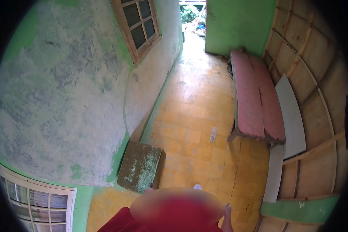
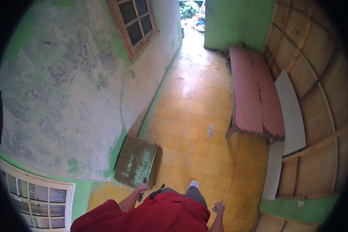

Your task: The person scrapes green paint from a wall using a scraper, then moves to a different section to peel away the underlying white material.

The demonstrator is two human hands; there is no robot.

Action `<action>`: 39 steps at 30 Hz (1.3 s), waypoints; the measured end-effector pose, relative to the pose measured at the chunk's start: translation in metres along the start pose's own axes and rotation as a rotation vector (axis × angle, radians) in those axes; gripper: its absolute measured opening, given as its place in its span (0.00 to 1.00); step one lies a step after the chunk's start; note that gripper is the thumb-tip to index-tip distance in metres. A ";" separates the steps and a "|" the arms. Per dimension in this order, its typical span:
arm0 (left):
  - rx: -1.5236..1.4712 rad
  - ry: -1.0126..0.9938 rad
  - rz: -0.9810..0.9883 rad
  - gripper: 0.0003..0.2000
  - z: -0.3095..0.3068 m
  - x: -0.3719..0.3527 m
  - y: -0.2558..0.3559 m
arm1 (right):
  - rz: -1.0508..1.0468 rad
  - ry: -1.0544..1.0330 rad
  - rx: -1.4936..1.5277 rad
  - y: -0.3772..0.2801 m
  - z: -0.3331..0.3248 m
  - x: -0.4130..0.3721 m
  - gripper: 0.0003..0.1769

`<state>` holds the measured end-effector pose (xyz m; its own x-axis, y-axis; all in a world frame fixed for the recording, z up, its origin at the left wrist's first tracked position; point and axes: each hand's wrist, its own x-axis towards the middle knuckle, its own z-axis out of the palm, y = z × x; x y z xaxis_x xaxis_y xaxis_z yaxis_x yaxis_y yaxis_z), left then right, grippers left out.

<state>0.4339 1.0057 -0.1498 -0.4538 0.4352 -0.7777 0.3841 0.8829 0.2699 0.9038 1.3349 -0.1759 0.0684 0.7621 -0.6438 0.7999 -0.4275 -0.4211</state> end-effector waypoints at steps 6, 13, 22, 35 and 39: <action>-0.306 0.108 -0.131 0.10 -0.022 0.008 0.061 | -0.150 0.115 -0.227 -0.185 -0.061 0.218 0.16; -0.369 0.039 -0.248 0.23 -0.008 0.099 0.073 | -0.513 0.134 -0.004 -0.413 -0.075 0.239 0.19; 0.027 0.066 0.033 0.17 -0.245 0.272 0.148 | -0.277 -0.301 -0.330 -0.275 0.057 0.325 0.37; -0.712 0.365 -0.147 0.15 -0.530 0.474 0.330 | 0.100 -0.266 -0.145 -0.666 0.008 0.412 0.38; -0.762 0.379 -0.271 0.13 -0.579 0.503 0.354 | -0.331 -0.246 -0.001 -0.806 0.055 0.545 0.36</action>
<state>-0.1242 1.6390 -0.1169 -0.7384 0.1042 -0.6662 -0.3526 0.7825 0.5132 0.2637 2.0680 -0.2221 -0.3371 0.7192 -0.6075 0.7555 -0.1783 -0.6304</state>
